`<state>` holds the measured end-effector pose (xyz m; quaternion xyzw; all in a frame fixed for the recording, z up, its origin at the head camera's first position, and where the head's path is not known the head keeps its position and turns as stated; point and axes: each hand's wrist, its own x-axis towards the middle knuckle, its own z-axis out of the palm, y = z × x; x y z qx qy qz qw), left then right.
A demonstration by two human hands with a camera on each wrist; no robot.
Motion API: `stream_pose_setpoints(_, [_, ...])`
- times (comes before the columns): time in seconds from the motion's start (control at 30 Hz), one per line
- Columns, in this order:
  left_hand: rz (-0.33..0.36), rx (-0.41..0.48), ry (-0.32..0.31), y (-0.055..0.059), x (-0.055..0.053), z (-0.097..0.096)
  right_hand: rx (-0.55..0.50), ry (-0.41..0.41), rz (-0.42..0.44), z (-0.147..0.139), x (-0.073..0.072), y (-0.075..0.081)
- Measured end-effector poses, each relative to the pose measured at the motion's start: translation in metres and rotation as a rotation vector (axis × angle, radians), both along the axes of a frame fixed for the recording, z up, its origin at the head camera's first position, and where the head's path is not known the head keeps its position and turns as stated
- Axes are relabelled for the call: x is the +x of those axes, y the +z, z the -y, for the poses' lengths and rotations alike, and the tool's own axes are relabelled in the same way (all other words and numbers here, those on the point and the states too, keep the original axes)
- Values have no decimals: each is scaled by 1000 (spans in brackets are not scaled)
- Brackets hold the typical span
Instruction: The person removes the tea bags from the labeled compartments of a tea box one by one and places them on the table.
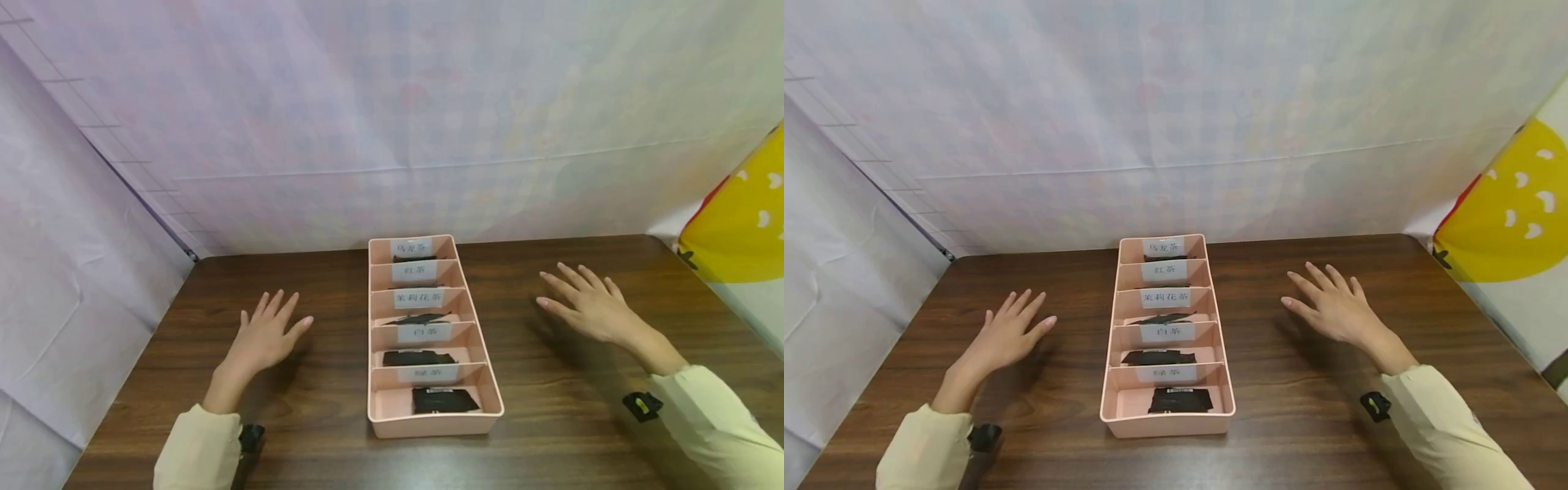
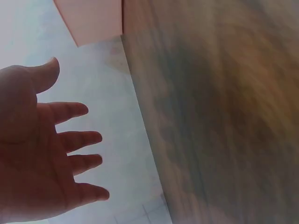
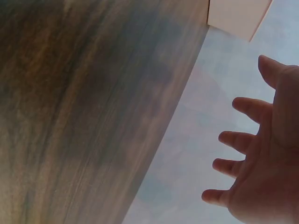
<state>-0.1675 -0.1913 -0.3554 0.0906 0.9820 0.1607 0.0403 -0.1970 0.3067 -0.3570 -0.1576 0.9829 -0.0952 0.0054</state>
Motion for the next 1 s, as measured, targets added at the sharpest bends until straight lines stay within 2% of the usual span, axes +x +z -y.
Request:
stream_pose_setpoints(0.3, [53,195,-26,12,-18,-24,-42,35,-89,8,-2,0])
stream_pose_setpoints(0.53, [96,406,-17,8,-35,-46,-76,87,-169,13,-2,-1])
stream_pose_setpoints(0.77, [298,763,31,-1,-45,-64,-107,138,-177,14,-2,-5])
stream_pose_setpoints(0.9, [405,879,32,-7,-47,-71,-109,157,-166,15,-3,-5])
stream_pose_setpoints(1.0, [455,931,20,-10,-47,-74,-110,168,-153,16,-3,-4])
